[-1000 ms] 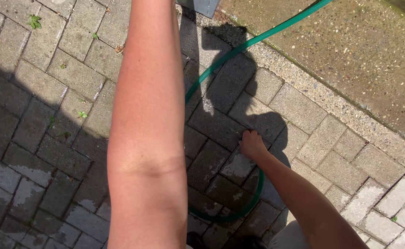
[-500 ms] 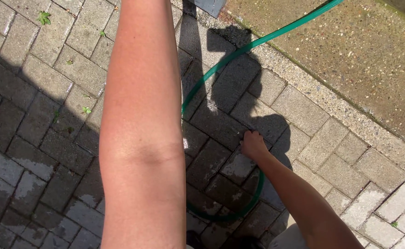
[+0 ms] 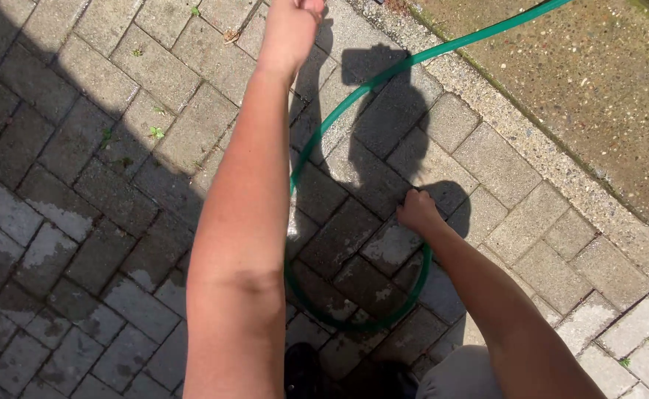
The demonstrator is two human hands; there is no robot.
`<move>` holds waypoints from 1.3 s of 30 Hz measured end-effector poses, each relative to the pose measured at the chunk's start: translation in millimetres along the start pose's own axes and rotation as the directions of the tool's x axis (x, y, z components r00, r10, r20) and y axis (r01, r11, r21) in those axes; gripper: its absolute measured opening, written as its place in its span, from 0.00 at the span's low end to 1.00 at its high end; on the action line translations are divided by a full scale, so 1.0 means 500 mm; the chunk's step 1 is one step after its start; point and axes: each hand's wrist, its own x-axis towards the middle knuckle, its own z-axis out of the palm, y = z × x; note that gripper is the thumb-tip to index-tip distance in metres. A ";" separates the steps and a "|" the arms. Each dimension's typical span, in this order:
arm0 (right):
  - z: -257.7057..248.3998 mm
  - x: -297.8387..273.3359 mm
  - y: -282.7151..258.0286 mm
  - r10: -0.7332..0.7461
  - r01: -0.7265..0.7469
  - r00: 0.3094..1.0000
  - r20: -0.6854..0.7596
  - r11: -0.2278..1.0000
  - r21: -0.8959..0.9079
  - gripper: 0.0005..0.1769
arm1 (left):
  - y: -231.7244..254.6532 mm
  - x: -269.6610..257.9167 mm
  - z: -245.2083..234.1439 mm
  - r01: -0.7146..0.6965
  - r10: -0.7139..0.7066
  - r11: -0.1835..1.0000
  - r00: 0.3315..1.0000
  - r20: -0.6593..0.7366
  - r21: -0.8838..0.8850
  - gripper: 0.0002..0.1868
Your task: The person holds a green garden hose and uses water to rinse concrete outdoor stairs and a paved area. They pull weeds from between paving stones by hand while rinsing the surface.
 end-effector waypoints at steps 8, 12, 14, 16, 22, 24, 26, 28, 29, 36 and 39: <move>0.031 0.003 0.082 -0.349 0.357 0.930 -0.114 0.933 0.058 0.33 | -0.331 -0.436 0.092 0.334 -0.319 0.943 0.894 0.314 0.006 0.15; -0.016 -0.291 -0.155 -0.440 0.424 0.898 -0.019 0.852 0.306 0.32 | -0.570 -0.494 0.210 0.343 -0.336 0.939 0.898 0.284 0.025 0.08; -0.010 -0.328 -0.236 -0.527 0.530 0.842 -0.117 0.766 0.363 0.17 | -0.720 -0.414 0.296 0.336 -0.321 0.941 0.920 0.226 -0.031 0.11; 0.028 -0.318 -0.257 -0.528 0.525 0.840 -0.124 0.735 0.429 0.19 | -0.667 -0.425 0.232 0.405 -0.479 0.547 0.869 0.122 -0.733 0.09; 0.071 -0.372 -0.353 -0.471 0.498 0.859 -0.202 0.678 0.540 0.15 | -0.269 -0.601 -0.122 0.400 -0.390 0.875 0.916 -0.093 0.274 0.22; 0.072 -0.391 -0.367 -0.504 0.519 0.845 -0.180 0.693 0.501 0.17 | -0.292 -0.625 -0.147 0.365 -0.358 0.847 0.929 -0.091 0.388 0.25; 0.088 -0.368 -0.351 -0.505 0.496 0.844 -0.181 0.605 0.623 0.13 | -0.384 -0.653 -0.155 0.344 -0.325 0.676 0.933 -0.156 0.652 0.19; 0.083 -0.390 -0.322 -0.426 0.410 0.888 -0.175 0.559 0.720 0.16 | -0.565 -0.698 -0.137 0.384 -0.334 0.608 0.918 -0.215 0.695 0.22; 0.079 -0.398 -0.307 -0.339 0.325 0.926 -0.166 0.492 0.808 0.23 | -0.655 -0.719 -0.124 0.414 -0.331 0.537 0.905 -0.268 0.735 0.26; 0.149 -0.351 -0.169 -0.235 0.329 0.943 -0.237 0.536 0.778 0.20 | -0.464 -0.865 -0.218 0.528 -0.576 0.582 0.804 -0.145 0.619 0.29; 0.173 -0.308 -0.106 -0.095 0.302 0.951 -0.296 0.503 0.810 0.17 | -0.478 -0.878 -0.210 0.660 -0.692 0.645 0.718 -0.072 0.387 0.34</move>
